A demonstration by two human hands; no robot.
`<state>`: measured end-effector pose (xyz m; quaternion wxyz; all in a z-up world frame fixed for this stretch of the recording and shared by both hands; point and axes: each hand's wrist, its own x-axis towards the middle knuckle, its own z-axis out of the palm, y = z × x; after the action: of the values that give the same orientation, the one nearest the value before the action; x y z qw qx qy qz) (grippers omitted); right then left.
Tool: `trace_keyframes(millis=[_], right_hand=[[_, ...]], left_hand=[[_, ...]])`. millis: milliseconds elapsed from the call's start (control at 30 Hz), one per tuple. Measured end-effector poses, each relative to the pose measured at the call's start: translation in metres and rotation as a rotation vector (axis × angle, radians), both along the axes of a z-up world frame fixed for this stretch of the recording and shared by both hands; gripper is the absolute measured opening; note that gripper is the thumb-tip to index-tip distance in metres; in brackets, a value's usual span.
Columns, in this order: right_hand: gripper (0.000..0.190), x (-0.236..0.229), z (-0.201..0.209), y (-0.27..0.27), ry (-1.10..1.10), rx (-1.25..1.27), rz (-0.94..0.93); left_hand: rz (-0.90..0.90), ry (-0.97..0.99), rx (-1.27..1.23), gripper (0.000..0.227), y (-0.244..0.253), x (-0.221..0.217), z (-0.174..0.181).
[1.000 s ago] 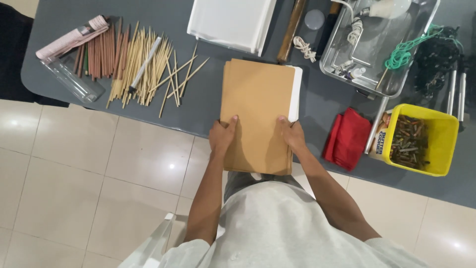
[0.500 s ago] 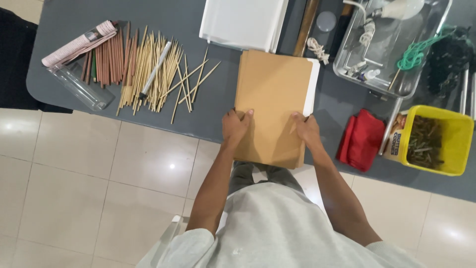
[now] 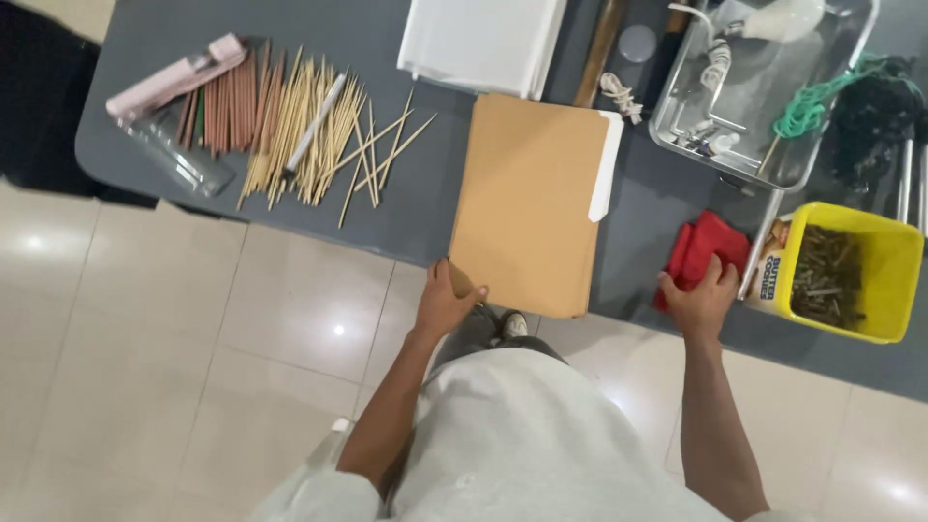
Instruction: Organize paper folders and clean wooden skewers using a red cloth.
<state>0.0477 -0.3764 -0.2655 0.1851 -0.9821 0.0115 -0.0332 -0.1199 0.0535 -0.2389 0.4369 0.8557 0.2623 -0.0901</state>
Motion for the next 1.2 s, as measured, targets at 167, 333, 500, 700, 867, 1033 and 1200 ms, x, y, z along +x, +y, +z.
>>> trace_keyframes(millis=[167, 333, 500, 700, 867, 1033, 1200], right_hand=[[0.126, 0.024, -0.005, 0.0, 0.274, -0.063, -0.131], [0.105, 0.04, -0.039, -0.02, 0.246, -0.091, -0.288], [0.063, 0.054, -0.073, -0.063, 0.034, -0.135, -0.035], [0.026, 0.052, -0.052, -0.014, -0.143, 0.194, -0.169], [0.022, 0.047, 0.048, 0.155, -0.202, 0.818, -0.209], [0.027, 0.015, 0.06, 0.268, -0.268, 0.319, 0.003], [0.043, -0.034, 0.06, 0.34, 0.063, 0.134, 0.076]], left_hand=[[0.082, -0.005, 0.024, 0.107, -0.018, 0.007, 0.005], [0.102, 0.028, -0.038, 0.09, -0.011, -0.021, 0.003], [0.096, -0.179, -0.177, 0.073, 0.009, -0.055, -0.052], [0.181, -0.169, -0.211, 0.052, 0.101, -0.05, -0.042], [0.194, -0.219, -0.025, 0.044, 0.221, -0.016, -0.047], [0.221, -0.452, 0.251, 0.027, 0.322, 0.049, -0.033], [0.089, -0.255, 0.499, 0.026, 0.367, 0.112, -0.061]])
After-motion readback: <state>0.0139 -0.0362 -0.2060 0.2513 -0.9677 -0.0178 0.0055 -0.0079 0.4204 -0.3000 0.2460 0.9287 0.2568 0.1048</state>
